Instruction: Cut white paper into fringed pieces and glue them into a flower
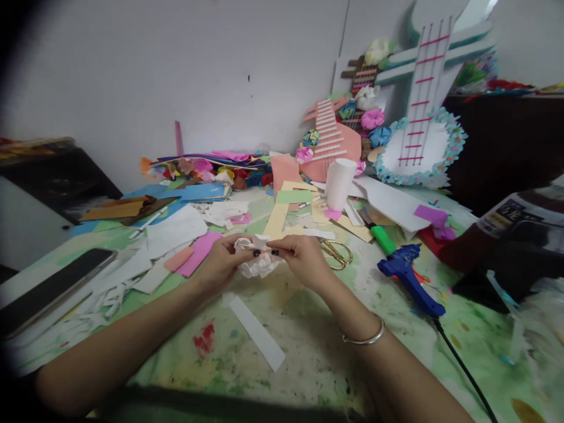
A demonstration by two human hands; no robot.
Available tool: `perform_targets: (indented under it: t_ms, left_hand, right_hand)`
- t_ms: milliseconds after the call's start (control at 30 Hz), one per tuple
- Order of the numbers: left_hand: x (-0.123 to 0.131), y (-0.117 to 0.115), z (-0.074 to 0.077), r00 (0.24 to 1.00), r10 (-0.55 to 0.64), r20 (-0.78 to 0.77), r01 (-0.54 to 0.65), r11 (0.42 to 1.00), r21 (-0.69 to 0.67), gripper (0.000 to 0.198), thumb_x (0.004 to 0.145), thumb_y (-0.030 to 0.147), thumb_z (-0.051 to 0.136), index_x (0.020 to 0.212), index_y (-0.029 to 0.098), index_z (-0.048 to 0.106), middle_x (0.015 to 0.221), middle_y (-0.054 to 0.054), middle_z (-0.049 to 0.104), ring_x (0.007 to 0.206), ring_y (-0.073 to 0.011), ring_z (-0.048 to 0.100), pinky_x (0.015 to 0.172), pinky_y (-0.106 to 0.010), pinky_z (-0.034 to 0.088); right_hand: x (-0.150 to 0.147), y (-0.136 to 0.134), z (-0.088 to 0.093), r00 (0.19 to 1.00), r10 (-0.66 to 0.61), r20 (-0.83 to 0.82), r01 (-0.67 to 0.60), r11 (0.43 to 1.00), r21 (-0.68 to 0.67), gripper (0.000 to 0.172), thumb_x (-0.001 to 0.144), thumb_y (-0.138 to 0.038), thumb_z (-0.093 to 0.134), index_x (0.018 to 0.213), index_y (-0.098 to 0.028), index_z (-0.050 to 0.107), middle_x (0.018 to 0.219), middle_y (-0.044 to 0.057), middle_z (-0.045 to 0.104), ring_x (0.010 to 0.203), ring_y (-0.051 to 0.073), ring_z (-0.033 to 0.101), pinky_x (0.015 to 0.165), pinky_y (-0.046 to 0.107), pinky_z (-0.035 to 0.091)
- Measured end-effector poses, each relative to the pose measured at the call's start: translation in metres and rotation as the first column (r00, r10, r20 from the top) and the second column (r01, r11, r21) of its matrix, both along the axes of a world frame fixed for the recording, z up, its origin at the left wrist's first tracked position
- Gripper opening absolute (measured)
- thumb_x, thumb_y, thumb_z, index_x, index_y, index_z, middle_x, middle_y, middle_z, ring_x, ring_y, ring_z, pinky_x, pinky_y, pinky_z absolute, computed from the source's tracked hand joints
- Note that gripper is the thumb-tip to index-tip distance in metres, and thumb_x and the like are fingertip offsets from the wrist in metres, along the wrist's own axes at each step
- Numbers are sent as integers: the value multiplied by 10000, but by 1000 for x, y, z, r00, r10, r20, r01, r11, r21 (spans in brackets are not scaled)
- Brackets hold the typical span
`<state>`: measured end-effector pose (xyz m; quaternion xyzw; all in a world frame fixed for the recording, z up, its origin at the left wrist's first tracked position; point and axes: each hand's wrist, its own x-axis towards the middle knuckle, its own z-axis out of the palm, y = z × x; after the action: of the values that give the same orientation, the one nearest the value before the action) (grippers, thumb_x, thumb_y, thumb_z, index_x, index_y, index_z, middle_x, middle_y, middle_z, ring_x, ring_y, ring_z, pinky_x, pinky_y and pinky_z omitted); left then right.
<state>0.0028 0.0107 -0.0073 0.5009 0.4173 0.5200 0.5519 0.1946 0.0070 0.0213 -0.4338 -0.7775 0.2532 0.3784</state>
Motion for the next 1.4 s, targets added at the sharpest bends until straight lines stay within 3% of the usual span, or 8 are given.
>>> perform_targets:
  t_ms: [167,367,533,667,833,1067,1233,1400]
  left_hand:
    - [-7,8,-5,1000,27,12,-27,999,28,255,578,175,774,811,133,678,712,10,637,627,-105,545,572,-199,427]
    - [-11,8,0,997,81,4,-81,996,37,285,571,216,789,799,130,640,670,33,576,591,-83,505,526,-175,382]
    - [-12,10,-2,999,16,-37,-16,1000,-11,451,582,171,713,1011,136,579,800,-3,617,637,-113,556,530,-187,406]
    - [-14,17,-11,987,-36,-159,40,999,24,532,572,80,564,1100,135,535,829,-9,617,671,-129,572,538,-189,408]
    - [-10,13,-13,964,-20,-266,58,989,136,473,591,82,591,1061,134,584,915,-27,628,785,-149,582,661,-216,449]
    - [-23,15,8,887,175,-427,59,875,480,263,646,158,631,895,206,702,1006,-74,688,1026,-228,590,918,-323,432]
    - [-47,34,24,910,288,-298,-133,883,450,393,660,233,632,1049,183,651,955,-66,690,799,-189,627,698,-281,491]
    - [-51,40,28,875,230,-427,-22,898,440,427,593,193,672,1019,160,683,932,-67,704,760,-178,620,636,-220,463]
  right_hand:
    - [15,10,0,998,-22,56,28,994,-104,306,759,-121,520,943,-184,757,842,55,755,774,200,680,710,294,491]
    - [43,21,7,995,-71,-65,58,980,-190,244,683,-191,564,820,-128,755,660,61,715,633,177,627,598,274,464]
    - [49,22,9,976,-176,-131,144,965,-217,289,704,-274,572,878,-98,723,622,61,680,495,128,511,489,256,397]
    - [33,18,3,968,-247,40,250,965,-85,270,774,-290,529,850,-127,729,603,41,661,483,119,480,489,247,349]
    - [7,10,-7,943,-260,210,249,965,75,218,762,-308,609,870,-173,742,615,13,623,571,145,535,555,247,346]
    - [6,8,-8,938,-347,11,336,914,226,215,801,-218,542,898,-177,729,669,15,585,621,145,535,614,248,370]
    - [16,12,-10,927,-375,-10,366,898,245,212,808,-213,520,830,-185,729,676,29,621,605,154,532,585,253,365]
    - [19,15,-11,927,-375,6,364,902,232,205,801,-233,527,821,-200,728,682,34,650,608,162,549,580,256,367]
